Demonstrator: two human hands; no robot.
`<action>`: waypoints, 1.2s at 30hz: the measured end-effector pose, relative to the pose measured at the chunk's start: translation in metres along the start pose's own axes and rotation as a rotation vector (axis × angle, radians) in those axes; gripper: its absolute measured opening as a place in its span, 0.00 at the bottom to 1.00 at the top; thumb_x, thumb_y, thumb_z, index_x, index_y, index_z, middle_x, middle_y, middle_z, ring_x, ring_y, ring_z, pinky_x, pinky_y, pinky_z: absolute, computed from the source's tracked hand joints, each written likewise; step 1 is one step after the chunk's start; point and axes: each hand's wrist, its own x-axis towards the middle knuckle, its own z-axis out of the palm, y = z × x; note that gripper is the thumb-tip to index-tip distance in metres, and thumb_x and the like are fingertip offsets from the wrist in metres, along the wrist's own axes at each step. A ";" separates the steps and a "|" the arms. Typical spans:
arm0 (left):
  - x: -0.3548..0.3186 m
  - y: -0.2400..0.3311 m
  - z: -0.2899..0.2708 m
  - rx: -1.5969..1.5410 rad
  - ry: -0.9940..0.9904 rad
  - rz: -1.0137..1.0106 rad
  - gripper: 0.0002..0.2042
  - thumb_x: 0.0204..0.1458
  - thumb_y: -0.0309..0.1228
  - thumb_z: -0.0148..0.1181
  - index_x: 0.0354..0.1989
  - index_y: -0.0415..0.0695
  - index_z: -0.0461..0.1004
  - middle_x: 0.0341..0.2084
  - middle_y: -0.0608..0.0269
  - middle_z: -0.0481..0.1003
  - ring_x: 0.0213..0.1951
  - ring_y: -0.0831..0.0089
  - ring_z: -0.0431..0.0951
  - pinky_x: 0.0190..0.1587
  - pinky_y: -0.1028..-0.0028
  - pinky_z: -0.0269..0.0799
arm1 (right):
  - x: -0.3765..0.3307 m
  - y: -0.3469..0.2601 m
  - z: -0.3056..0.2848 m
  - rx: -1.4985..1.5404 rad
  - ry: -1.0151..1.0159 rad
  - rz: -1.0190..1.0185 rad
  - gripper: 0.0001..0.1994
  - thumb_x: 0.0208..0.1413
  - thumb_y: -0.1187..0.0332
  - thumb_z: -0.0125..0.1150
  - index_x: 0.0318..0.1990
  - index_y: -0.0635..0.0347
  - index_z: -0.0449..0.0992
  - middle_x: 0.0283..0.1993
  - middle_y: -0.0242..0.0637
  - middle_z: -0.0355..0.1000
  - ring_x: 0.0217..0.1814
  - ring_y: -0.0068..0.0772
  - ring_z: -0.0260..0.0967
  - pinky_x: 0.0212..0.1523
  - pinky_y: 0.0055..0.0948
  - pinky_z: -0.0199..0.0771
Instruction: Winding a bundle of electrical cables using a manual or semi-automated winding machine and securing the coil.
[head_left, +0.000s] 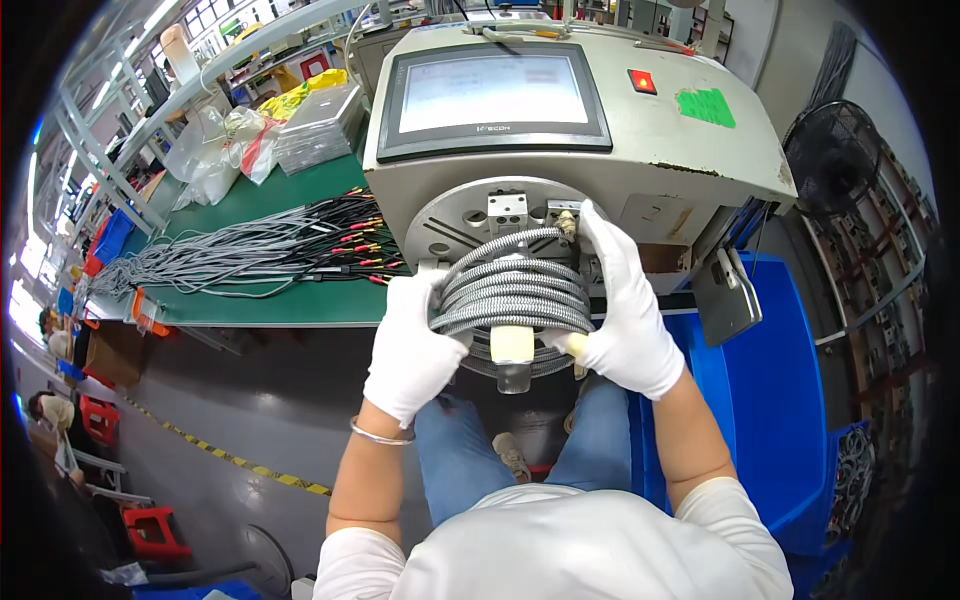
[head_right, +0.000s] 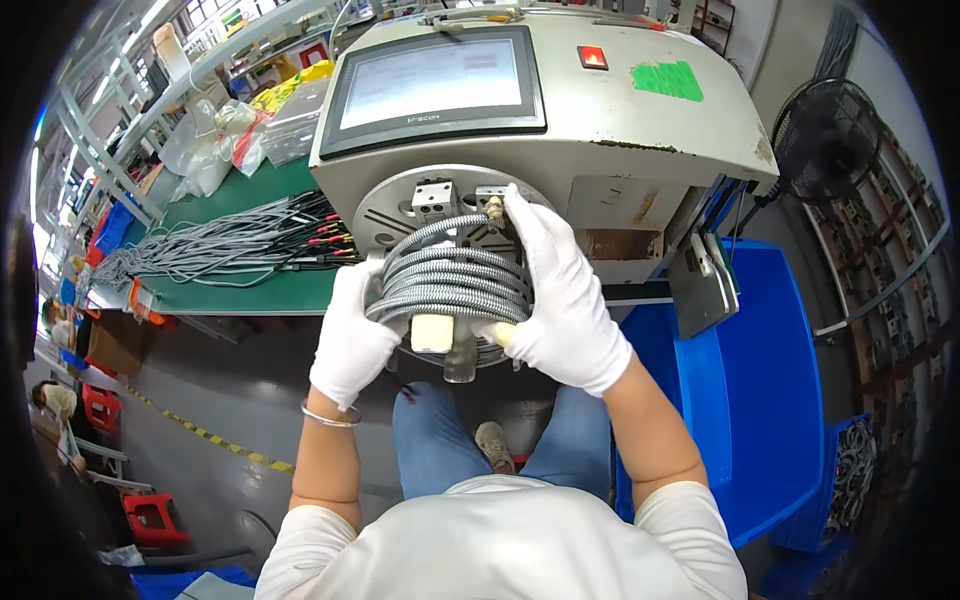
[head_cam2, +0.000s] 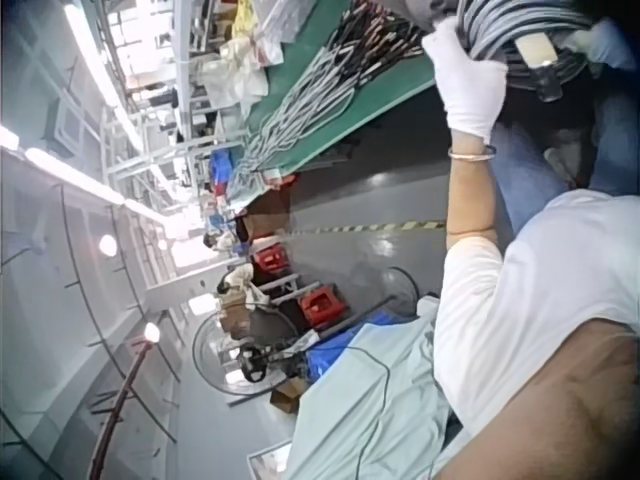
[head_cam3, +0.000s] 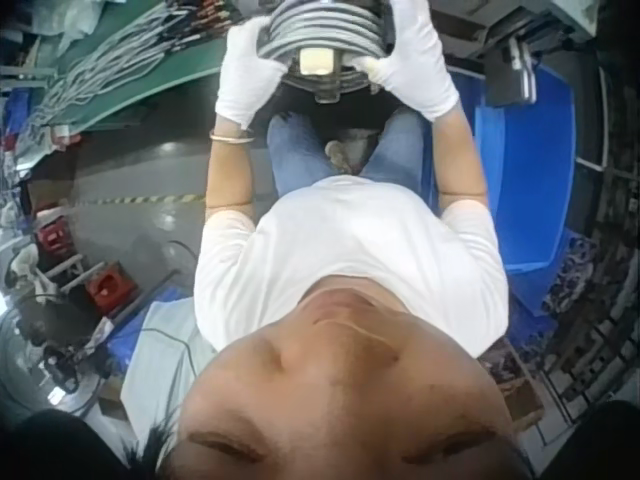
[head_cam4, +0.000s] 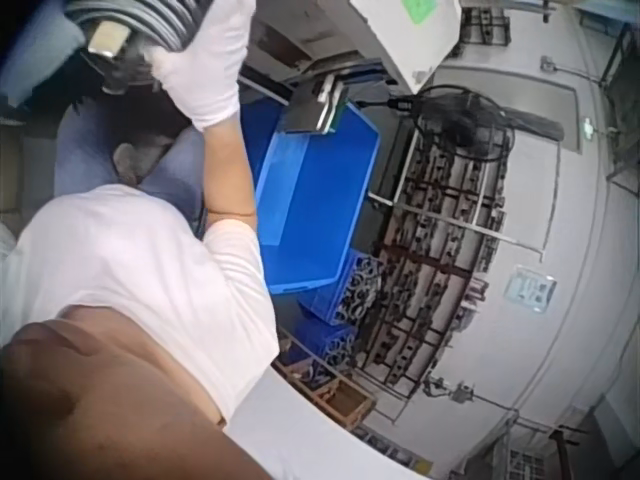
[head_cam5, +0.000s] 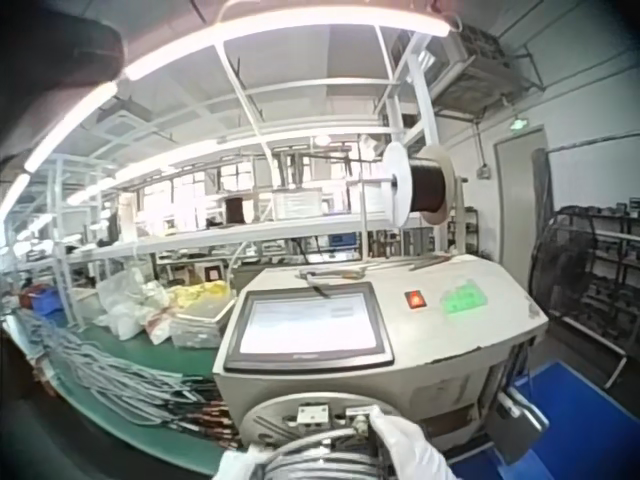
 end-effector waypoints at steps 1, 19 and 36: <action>-0.001 -0.009 0.007 -0.033 0.047 0.006 0.26 0.35 0.21 0.66 0.48 0.40 0.67 0.37 0.55 0.66 0.39 0.60 0.70 0.44 0.69 0.68 | 0.000 -0.003 0.004 0.044 0.020 0.038 0.50 0.31 0.68 0.73 0.66 0.59 0.52 0.58 0.52 0.61 0.60 0.52 0.60 0.62 0.38 0.58; -0.081 0.058 0.040 0.190 -0.454 0.178 0.09 0.43 0.30 0.67 0.29 0.43 0.73 0.23 0.60 0.73 0.24 0.64 0.76 0.28 0.70 0.71 | -0.104 -0.044 0.001 0.032 -0.672 0.398 0.20 0.42 0.71 0.63 0.47 0.61 0.71 0.38 0.48 0.74 0.37 0.45 0.74 0.37 0.33 0.74; -0.024 0.083 0.148 -0.366 -0.819 -0.020 0.08 0.43 0.21 0.63 0.32 0.37 0.73 0.20 0.62 0.74 0.23 0.77 0.76 0.27 0.77 0.72 | -0.124 0.013 -0.103 -0.002 -0.343 0.522 0.07 0.47 0.72 0.59 0.35 0.61 0.72 0.25 0.47 0.71 0.27 0.49 0.72 0.28 0.35 0.70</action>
